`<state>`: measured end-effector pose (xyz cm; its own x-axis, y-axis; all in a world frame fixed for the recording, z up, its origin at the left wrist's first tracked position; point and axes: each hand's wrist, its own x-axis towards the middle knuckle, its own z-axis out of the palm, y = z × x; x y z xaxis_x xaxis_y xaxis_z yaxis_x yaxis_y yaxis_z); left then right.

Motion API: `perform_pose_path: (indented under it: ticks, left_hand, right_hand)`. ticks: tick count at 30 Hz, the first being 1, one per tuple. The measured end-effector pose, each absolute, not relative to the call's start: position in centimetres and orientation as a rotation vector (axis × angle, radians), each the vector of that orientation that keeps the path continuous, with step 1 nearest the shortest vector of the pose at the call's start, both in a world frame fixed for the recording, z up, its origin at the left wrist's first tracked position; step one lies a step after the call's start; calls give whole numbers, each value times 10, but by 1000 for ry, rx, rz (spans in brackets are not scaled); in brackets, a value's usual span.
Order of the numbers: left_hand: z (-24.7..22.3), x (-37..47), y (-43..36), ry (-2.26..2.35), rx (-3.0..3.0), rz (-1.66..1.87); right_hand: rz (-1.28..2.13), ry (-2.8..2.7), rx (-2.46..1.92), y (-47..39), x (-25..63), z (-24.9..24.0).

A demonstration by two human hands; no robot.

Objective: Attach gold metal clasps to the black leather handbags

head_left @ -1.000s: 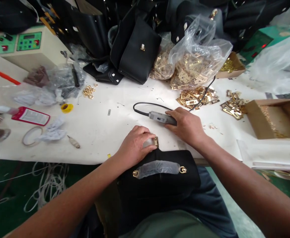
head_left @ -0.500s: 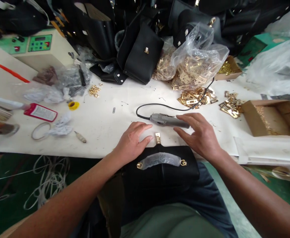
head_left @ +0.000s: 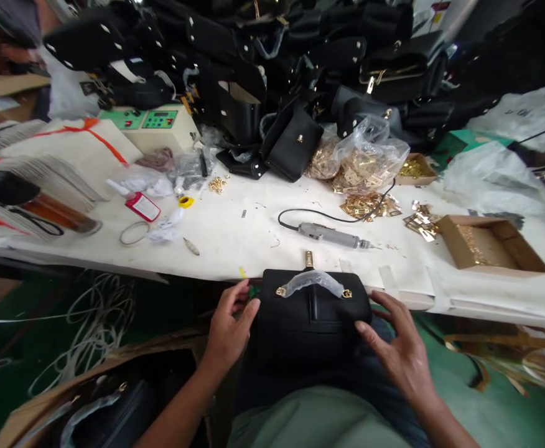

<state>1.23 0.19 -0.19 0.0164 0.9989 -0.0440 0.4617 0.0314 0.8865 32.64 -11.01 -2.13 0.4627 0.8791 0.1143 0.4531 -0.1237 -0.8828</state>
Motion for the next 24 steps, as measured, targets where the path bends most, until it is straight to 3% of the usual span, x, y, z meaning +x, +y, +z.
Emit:
perform_pose_path:
  ticks: [12, 24]
  left_hand:
    - [-28, 27, -41, 1492, 1280, 715]
    - [4, 14, -27, 1486, 1276, 708]
  right_hand:
    - [1055, -1026, -1896, -117, 309, -35]
    - [1115, -1058, -1806, -112, 300, -16]
